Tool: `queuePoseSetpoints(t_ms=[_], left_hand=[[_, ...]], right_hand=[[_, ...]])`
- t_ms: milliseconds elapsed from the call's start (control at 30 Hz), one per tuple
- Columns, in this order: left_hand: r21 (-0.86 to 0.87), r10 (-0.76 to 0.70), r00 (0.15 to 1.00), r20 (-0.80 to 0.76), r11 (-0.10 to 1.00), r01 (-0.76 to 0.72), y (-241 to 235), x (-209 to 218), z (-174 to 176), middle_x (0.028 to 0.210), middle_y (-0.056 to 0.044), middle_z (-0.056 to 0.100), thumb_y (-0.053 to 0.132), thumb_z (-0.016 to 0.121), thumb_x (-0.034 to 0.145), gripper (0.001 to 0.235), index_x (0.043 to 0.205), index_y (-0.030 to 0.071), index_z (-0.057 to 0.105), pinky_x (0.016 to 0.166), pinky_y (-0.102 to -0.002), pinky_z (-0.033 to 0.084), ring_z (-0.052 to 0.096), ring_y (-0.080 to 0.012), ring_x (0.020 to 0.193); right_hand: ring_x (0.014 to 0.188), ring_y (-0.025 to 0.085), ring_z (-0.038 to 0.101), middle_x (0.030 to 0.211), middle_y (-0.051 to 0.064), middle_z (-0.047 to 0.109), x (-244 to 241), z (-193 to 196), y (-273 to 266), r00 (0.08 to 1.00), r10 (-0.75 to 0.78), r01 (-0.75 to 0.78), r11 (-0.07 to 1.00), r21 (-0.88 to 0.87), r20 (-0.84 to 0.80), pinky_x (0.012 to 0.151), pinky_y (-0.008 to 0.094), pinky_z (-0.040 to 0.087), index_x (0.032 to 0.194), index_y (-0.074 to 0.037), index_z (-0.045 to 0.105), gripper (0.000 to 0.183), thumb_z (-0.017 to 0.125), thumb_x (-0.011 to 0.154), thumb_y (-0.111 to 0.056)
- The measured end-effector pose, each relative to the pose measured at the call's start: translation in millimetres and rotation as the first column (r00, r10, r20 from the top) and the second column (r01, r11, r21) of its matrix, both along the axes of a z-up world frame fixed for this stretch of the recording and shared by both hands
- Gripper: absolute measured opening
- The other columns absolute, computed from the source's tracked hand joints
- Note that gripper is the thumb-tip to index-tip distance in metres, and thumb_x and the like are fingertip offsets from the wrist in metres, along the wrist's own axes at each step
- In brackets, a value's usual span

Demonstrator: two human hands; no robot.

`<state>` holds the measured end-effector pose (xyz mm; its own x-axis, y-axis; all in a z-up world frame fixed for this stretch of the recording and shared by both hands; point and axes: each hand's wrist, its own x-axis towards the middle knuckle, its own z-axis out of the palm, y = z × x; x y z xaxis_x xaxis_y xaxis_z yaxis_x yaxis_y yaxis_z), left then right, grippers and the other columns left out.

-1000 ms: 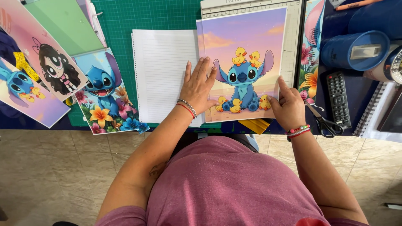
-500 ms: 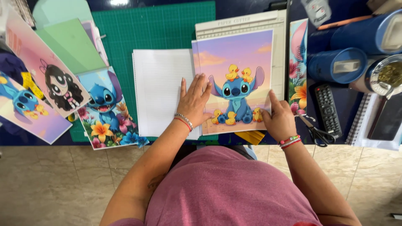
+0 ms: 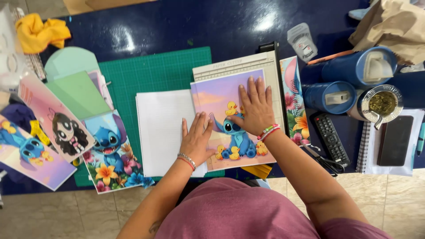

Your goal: Assembling and trimming notebook covers and pages using a paper cutter

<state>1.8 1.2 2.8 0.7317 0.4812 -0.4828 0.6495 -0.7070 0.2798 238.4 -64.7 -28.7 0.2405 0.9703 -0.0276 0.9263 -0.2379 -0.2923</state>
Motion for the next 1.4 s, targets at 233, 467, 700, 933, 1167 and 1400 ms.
queuePoseSetpoints(t_ms=[233, 467, 700, 933, 1167, 1400], left_hand=[[-0.016, 0.011, 1.000, -0.011, 1.000, -0.011, -0.1, 0.6, 1.6, 0.168, -0.020, 0.018, 0.051, 0.088, 0.071, 0.108, 0.156, 0.012, 0.037, 0.123, -0.068, -0.006, 0.012, -0.0342, 0.157], [-0.006, 0.011, 1.000, 0.013, 1.000, -0.011, -2.0, -4.2, -5.3, 0.169, -0.020, 0.015, 0.052, 0.088, 0.070, 0.110, 0.157, 0.011, 0.035, 0.123, -0.067, -0.004, 0.010, -0.0346, 0.158], [-0.141, 0.085, 0.989, 0.125, 0.988, -0.067, -2.4, -8.4, -16.0, 0.167, -0.026, 0.013, 0.039, 0.092, 0.071, 0.107, 0.155, 0.002, 0.037, 0.127, -0.049, 0.024, 0.009, -0.0402, 0.158], [-0.106, 0.082, 0.973, 0.217, 0.993, -0.060, -3.5, -9.9, -20.4, 0.164, -0.031, 0.016, 0.038, 0.094, 0.066, 0.109, 0.152, -0.002, 0.041, 0.127, -0.046, 0.025, 0.014, -0.0459, 0.155], [-0.104, 0.072, 0.977, 0.200, 0.993, -0.052, -1.7, -6.0, -13.3, 0.167, -0.031, 0.013, 0.038, 0.095, 0.063, 0.113, 0.153, -0.001, 0.040, 0.128, -0.046, 0.021, 0.014, -0.0456, 0.155], [0.052, 0.005, 0.999, 0.046, 0.999, -0.007, 4.4, -4.8, -8.4, 0.168, -0.017, 0.021, 0.060, 0.090, 0.058, 0.127, 0.158, 0.007, 0.031, 0.125, -0.045, 0.020, 0.018, -0.0319, 0.156]], right_hand=[[0.157, 0.049, 0.001, 0.171, 0.024, 0.013, -5.8, -6.8, 9.5, 0.996, -0.069, 0.067, 0.997, -0.030, -0.063, 0.124, 0.065, -0.004, 0.163, -0.010, 0.030, 0.119, 0.056, 0.077, -0.089], [0.158, 0.044, -0.008, 0.173, 0.020, 0.004, -4.9, -7.3, 9.7, 0.992, -0.078, 0.064, 0.988, -0.142, -0.095, 0.124, 0.061, -0.011, 0.165, -0.014, 0.024, 0.119, 0.055, 0.079, -0.088], [0.158, 0.042, -0.011, 0.173, 0.019, 0.002, -4.6, -6.2, 10.6, 0.992, -0.081, 0.062, 0.981, -0.181, -0.096, 0.124, 0.058, -0.013, 0.166, -0.015, 0.021, 0.117, 0.056, 0.080, -0.087], [0.157, 0.048, 0.003, 0.171, 0.023, 0.012, -3.5, -15.7, 7.7, 0.995, -0.053, 0.048, 0.997, -0.059, -0.081, 0.124, 0.063, 0.001, 0.163, -0.011, 0.031, 0.120, 0.064, 0.074, -0.084], [0.156, 0.049, 0.002, 0.171, 0.024, 0.012, -3.0, -19.5, 7.5, 0.996, -0.042, 0.040, 0.999, -0.024, -0.085, 0.124, 0.065, -0.001, 0.163, -0.008, 0.032, 0.120, 0.062, 0.074, -0.083], [0.156, 0.049, -0.002, 0.172, 0.025, 0.010, -5.2, -9.7, 10.5, 0.993, -0.041, 0.036, 0.998, -0.051, -0.108, 0.124, 0.064, -0.003, 0.164, -0.007, 0.029, 0.118, 0.061, 0.077, -0.081]])
